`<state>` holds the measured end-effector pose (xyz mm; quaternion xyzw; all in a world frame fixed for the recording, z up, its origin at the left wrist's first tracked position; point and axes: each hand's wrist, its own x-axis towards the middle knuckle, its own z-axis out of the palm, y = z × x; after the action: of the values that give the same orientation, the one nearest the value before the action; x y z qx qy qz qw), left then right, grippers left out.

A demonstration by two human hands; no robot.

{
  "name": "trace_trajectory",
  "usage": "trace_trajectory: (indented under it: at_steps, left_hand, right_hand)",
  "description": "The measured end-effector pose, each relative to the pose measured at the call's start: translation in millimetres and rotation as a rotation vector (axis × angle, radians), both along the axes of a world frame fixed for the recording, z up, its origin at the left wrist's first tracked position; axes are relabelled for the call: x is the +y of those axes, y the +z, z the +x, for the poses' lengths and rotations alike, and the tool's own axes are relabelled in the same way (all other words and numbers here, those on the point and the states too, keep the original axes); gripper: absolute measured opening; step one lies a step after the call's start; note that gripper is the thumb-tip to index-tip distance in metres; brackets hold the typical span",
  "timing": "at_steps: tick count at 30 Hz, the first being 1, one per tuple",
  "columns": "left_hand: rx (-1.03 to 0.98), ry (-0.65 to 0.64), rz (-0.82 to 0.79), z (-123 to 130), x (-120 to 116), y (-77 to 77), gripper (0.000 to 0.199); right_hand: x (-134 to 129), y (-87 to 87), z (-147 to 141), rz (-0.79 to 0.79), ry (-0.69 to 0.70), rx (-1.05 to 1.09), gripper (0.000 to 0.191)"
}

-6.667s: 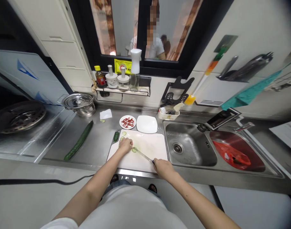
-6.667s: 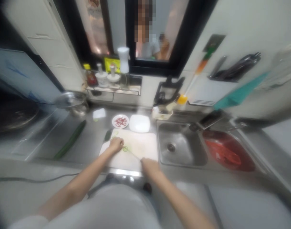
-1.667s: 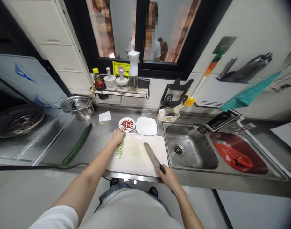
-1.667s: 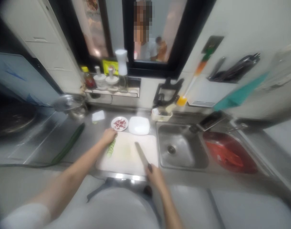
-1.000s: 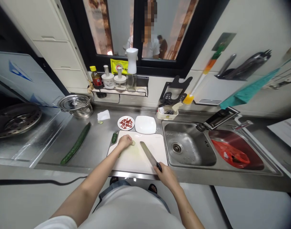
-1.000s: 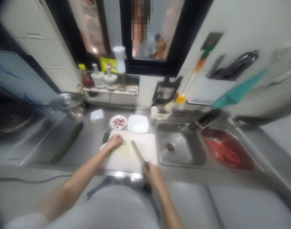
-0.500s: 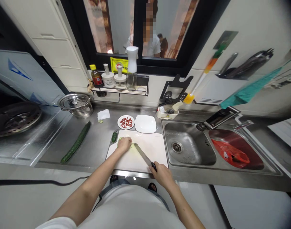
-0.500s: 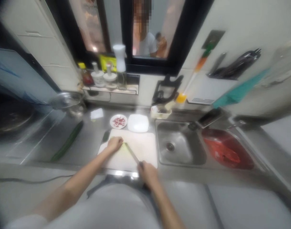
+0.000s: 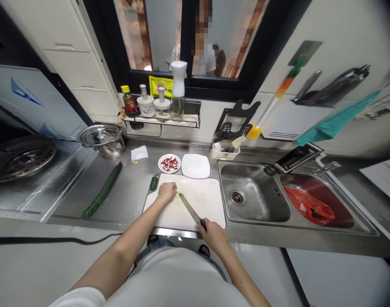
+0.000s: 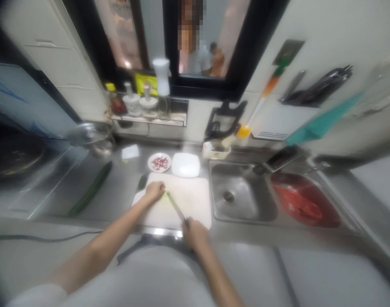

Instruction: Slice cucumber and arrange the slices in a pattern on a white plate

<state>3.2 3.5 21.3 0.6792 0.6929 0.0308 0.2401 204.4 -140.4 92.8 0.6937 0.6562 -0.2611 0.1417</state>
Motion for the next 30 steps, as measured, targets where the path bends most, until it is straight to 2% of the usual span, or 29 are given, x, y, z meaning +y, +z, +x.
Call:
trace_trajectory:
  at_steps: [13,24,30]
  left_hand:
    - [0.035,-0.008,-0.046,0,6,-2.3,0.019]
    - [0.04,-0.011,-0.056,0,8,-4.5,0.019]
    - [0.046,-0.01,-0.04,0,8,-5.3,0.018]
  right_hand:
    - [-2,-3.8,-13,-0.015,0.046,-0.059,0.029]
    - [3,-16.7,-10,0.041,0.089,-0.028,0.028]
    - [5,-17.7,-11,0.05,0.098,-0.034,0.029]
